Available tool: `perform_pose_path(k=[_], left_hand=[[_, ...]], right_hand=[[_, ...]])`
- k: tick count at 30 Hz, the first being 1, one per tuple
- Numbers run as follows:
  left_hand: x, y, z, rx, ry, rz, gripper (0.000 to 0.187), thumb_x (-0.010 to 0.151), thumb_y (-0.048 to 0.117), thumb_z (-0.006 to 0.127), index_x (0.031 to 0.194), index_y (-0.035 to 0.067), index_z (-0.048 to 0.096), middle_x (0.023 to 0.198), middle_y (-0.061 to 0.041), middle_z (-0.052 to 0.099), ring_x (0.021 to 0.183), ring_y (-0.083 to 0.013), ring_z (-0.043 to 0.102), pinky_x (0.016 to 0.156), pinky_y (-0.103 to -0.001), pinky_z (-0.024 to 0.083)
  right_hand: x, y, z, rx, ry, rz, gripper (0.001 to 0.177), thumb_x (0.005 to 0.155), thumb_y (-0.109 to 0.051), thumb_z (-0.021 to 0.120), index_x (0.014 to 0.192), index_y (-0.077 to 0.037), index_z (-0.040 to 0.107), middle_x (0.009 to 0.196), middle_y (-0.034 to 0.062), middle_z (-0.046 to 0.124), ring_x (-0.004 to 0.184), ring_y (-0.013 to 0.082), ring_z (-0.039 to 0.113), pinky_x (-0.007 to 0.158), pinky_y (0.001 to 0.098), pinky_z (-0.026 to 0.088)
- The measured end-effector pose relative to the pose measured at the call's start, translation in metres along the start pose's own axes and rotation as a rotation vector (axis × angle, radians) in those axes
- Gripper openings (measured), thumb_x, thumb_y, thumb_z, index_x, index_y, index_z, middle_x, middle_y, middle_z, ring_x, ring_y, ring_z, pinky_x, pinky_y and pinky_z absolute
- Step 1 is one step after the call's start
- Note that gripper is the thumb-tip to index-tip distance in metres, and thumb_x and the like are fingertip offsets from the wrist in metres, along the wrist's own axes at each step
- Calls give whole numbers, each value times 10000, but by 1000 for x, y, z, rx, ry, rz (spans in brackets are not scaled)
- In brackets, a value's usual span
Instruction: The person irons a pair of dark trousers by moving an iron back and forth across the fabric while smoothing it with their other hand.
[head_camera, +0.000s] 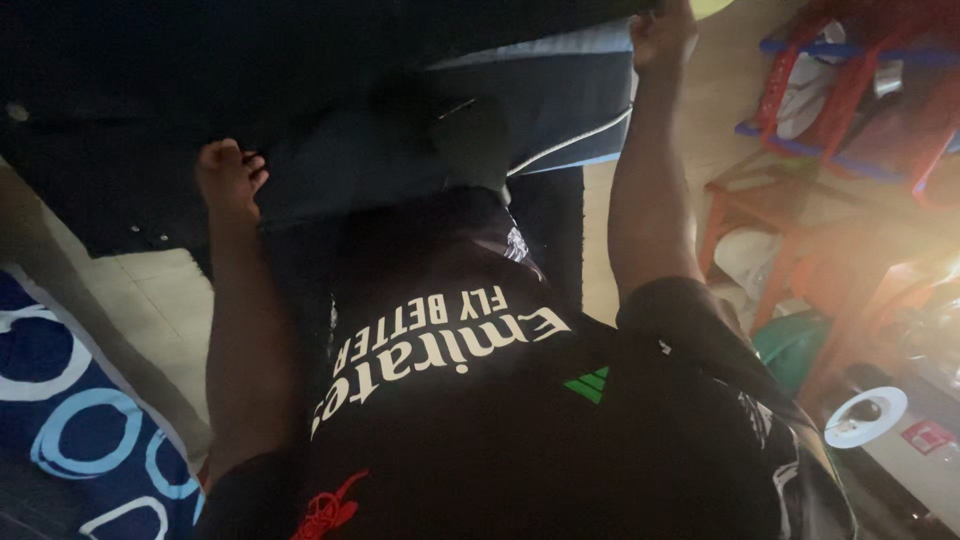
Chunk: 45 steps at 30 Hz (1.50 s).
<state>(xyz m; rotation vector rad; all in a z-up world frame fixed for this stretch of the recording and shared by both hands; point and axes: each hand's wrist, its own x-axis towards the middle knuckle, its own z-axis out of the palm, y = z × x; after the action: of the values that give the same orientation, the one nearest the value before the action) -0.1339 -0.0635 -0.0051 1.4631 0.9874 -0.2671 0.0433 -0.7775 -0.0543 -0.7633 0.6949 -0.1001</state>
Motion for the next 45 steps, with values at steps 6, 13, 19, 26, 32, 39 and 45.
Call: perform_pose_path(k=[6, 13, 19, 26, 32, 39, 45], left_hand=[[4, -17, -2, 84, 64, 31, 191, 1091, 232, 550, 1166, 95, 660, 935, -42, 690, 777, -118, 686, 676, -301, 598], [37, -25, -6, -538, -135, -103, 190, 1030, 256, 600, 971, 79, 631, 776, -88, 690, 570, -187, 633, 487, -313, 492], [16, -34, 15, 41, 176, 106, 233, 1051, 294, 675, 923, 99, 678, 775, -24, 686, 610, -83, 595, 528, -225, 474], [27, -31, 39, -138, 296, 0, 420, 1041, 281, 711, 1340, 68, 506, 901, 6, 645, 714, -73, 592, 567, -223, 491], [21, -12, 66, -199, 300, -21, 608, 1024, 272, 725, 1526, 46, 467, 893, 16, 575, 734, -72, 559, 586, -236, 479], [-39, -7, 67, -387, 162, 36, 276, 1091, 276, 668, 1079, 8, 605, 836, -5, 510, 714, -85, 540, 616, -254, 512], [-43, -30, 54, -522, 182, 28, 225, 1008, 158, 619, 1182, 34, 688, 919, 6, 630, 711, -79, 612, 561, -235, 478]], right_hand=[[-9, -6, 2, -465, 188, -150, 254, 980, -135, 610, 1221, -55, 611, 1043, 93, 686, 800, 225, 662, 629, 361, 580], [-76, 20, 16, -687, -25, -127, 277, 1060, -257, 605, 1217, -34, 650, 884, 130, 710, 670, 189, 628, 629, 313, 517], [-212, 56, -3, -764, -762, 474, 609, 987, -347, 660, 1506, -100, 458, 1373, 79, 611, 1144, 206, 663, 953, 387, 616], [-321, 59, 120, -1601, -674, 65, 797, 728, -264, 925, 1367, -4, 526, 1295, 185, 634, 1201, 323, 651, 973, 440, 554], [-333, 49, 163, -1512, -746, 17, 601, 841, -257, 823, 1343, -20, 590, 1201, 127, 723, 1163, 282, 697, 1005, 413, 537], [-300, 58, 223, -1289, -870, -34, 288, 934, -256, 750, 1100, -24, 713, 948, 54, 735, 908, 144, 713, 856, 328, 560], [-282, 73, 259, -1459, -917, -100, 260, 927, -260, 750, 1033, -28, 698, 858, 59, 733, 762, 122, 725, 702, 310, 582]])
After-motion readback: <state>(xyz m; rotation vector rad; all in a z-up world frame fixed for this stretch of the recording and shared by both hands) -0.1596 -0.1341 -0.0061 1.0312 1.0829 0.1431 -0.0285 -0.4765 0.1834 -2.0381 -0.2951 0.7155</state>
